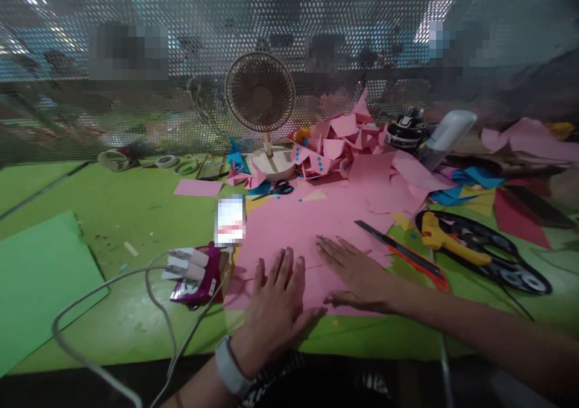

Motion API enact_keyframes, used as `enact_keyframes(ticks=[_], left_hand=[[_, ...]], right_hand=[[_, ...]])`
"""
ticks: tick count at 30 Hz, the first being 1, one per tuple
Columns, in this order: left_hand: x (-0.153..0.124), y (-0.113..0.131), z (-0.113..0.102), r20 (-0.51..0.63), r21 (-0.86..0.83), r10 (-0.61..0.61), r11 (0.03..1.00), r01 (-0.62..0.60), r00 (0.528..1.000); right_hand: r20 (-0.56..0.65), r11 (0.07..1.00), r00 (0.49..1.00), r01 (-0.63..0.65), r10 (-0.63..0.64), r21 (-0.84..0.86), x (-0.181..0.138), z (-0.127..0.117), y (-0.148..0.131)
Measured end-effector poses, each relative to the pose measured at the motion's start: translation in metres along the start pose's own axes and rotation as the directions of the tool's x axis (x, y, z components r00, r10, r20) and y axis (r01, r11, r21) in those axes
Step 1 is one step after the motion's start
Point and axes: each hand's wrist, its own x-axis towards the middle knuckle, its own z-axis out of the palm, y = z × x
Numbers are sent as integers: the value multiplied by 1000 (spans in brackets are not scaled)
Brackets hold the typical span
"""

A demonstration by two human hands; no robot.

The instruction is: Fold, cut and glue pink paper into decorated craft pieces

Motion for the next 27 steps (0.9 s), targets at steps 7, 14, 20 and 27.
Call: enact_keyframes(ticks=[7,14,20,27], left_hand=[[-8,-1,-3,12,16,-40,999,39,999],[-32,-12,-6,-1,57,-133,990,133,991],[-47,-20,-7,-1,91,-152,984,152,988],[-55,-27,-11,-5,145,-126,981,126,992]], right_hand=[[-32,998,997,-64,64,-18,-12,0,16],[-46,998,997,-57,56,-20,-12,-2,15],[-43,996,997,-70,68,-56,-17,2,19],[-69,985,990,-129,122,-111,-26,3,24]])
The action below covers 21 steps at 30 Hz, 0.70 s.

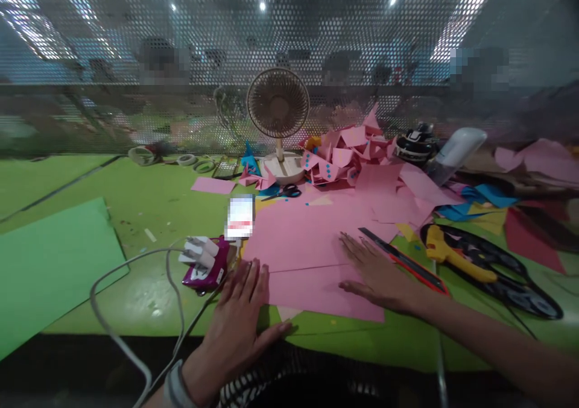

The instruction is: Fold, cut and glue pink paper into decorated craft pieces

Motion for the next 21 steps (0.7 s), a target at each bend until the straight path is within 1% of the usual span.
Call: enact_keyframes(ticks=[3,5,7,9,11,13,16,19,21], left_hand=[[-3,-5,-1,-12,16,23,1000,-22,1000],[-3,-7,-4,-20,22,35,999,-34,999],[-1,-7,-8,-23,29,31,999,-30,999],[5,-5,-13,-36,35,9,999,-7,999],[16,-1,-17,-50,26,7,1000,-5,999],[28,3,-19,-3,-6,61,998,-61,998],[46,6,-16,69,-70,132,989,-127,989],[58,4,-12,103,-114,181,979,-169,978],[62,1,-12,123,-117,199,976,-185,972]], right_hand=[[-36,999,999,-37,36,-39,-3,2,3],[-86,993,994,-76,68,-90,-5,2,7],[-154,986,986,-87,64,-143,-7,0,10],[-217,986,976,-35,-2,-164,-6,-3,9],[-248,989,965,54,-88,-139,-1,-7,3],[-241,986,957,141,-160,-93,6,-8,-5],[-216,972,948,230,-233,-40,19,-9,-14],[-185,963,946,269,-268,-19,28,-11,-17],[-155,954,941,293,-300,-66,31,-13,-17]])
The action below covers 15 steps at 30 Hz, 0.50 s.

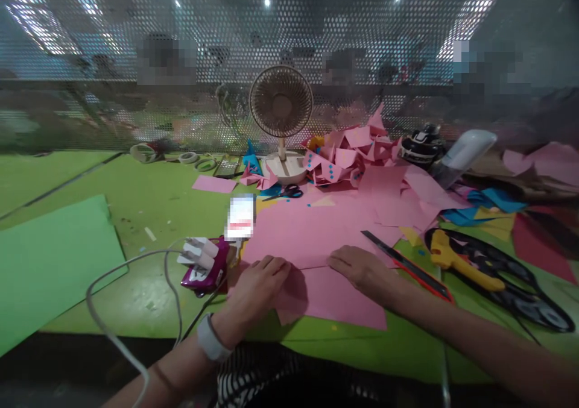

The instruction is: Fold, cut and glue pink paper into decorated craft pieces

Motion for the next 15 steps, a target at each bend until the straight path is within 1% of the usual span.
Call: enact_keyframes(ticks=[4,8,12,15], left_hand=[[3,-6,-2,33,-2,29,1000,-29,999],[3,-9,1,14,13,64,998,-64,998],[2,-11,5,-8,22,85,996,-85,996],[4,-13,7,-12,2,55,998,-55,998]], right_hand=[[4,988,997,72,-72,-140,0,3,0],[6,975,997,75,-76,-208,-2,7,-2],[19,976,997,71,-69,-208,-1,7,-1],[-25,987,998,56,-60,-149,0,8,1]])
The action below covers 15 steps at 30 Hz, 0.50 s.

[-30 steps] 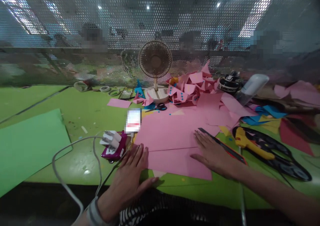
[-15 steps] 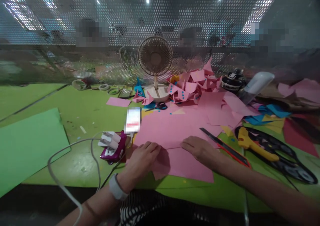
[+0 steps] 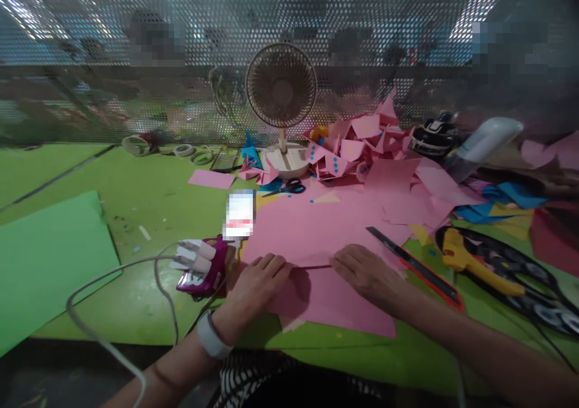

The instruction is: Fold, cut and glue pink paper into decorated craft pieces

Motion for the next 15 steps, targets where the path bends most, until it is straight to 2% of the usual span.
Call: enact_keyframes(ticks=[4,7,12,15], left_hand=[[3,-2,0,-12,-75,-26,997,25,1000],[3,-2,-1,-48,-170,-55,984,47,997],[4,-2,-3,-80,-341,-186,928,148,979],[6,-4,-6,-77,-429,-268,878,211,960]], right_hand=[[-28,996,998,-57,59,73,0,2,2],[27,986,993,-114,111,121,1,2,2],[72,916,956,-293,284,272,4,3,5],[81,878,932,-359,352,317,6,4,8]])
